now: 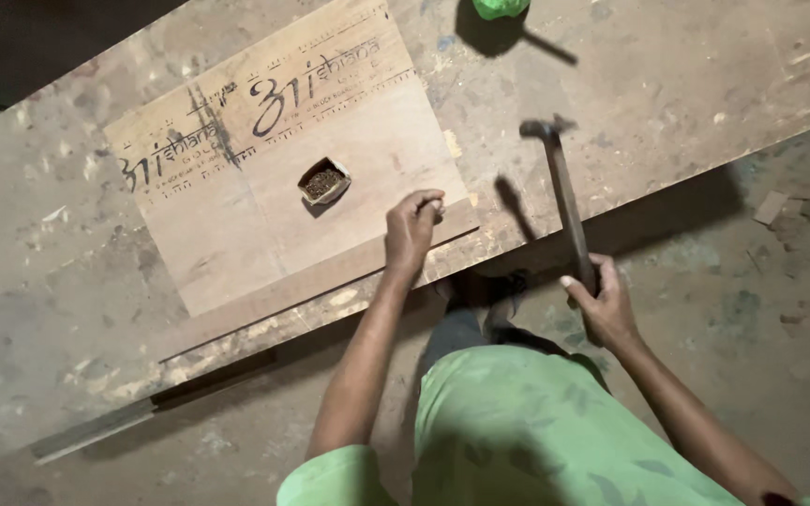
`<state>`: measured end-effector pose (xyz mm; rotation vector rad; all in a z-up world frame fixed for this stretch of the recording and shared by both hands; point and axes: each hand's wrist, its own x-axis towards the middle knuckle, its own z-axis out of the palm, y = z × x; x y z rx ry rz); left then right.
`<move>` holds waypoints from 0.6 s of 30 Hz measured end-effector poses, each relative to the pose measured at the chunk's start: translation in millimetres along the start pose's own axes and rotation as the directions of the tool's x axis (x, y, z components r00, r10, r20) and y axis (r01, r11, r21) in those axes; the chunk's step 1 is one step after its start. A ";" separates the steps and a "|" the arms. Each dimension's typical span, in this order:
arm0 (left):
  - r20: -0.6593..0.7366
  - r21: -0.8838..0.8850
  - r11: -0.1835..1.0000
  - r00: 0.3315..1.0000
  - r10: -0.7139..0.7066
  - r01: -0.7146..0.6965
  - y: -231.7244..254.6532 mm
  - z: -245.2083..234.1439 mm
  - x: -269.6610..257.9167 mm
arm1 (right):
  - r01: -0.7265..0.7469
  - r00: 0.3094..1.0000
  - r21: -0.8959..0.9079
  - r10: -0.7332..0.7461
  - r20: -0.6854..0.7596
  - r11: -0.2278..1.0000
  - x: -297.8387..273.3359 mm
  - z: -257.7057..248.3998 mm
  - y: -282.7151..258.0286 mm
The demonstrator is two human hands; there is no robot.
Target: The person applies glue from a container onto a strip of wood using a small applicator, positions the strip on a larger plywood board, and nails it down using a hammer and nails.
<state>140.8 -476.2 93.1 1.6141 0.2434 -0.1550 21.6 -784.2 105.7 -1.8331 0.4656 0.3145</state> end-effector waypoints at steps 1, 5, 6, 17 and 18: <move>-0.022 0.094 0.996 1.000 0.002 0.000 -4.2 6.4 -4.1 | -0.021 1.000 0.021 0.021 0.018 1.000 -4.7 -2.4 -2.8; -0.103 0.488 0.851 0.955 0.277 -0.194 -17.0 29.5 -10.1 | -0.038 0.998 -0.026 0.039 0.048 0.999 -9.1 -12.2 -20.6; -0.095 0.586 0.763 0.912 0.399 -0.273 -20.6 33.2 -11.1 | 0.008 0.998 -0.013 -0.007 0.057 1.000 -10.5 -14.0 -24.5; -0.074 0.710 0.675 0.932 0.356 -0.201 -27.7 47.8 -11.8 | 0.381 0.924 -0.242 -0.359 0.131 0.893 -23.5 -20.3 -59.8; -0.076 0.717 0.668 0.929 0.362 -0.202 -27.7 48.7 -11.9 | 0.587 0.807 -0.303 -0.575 0.139 0.751 -21.8 -20.0 -60.7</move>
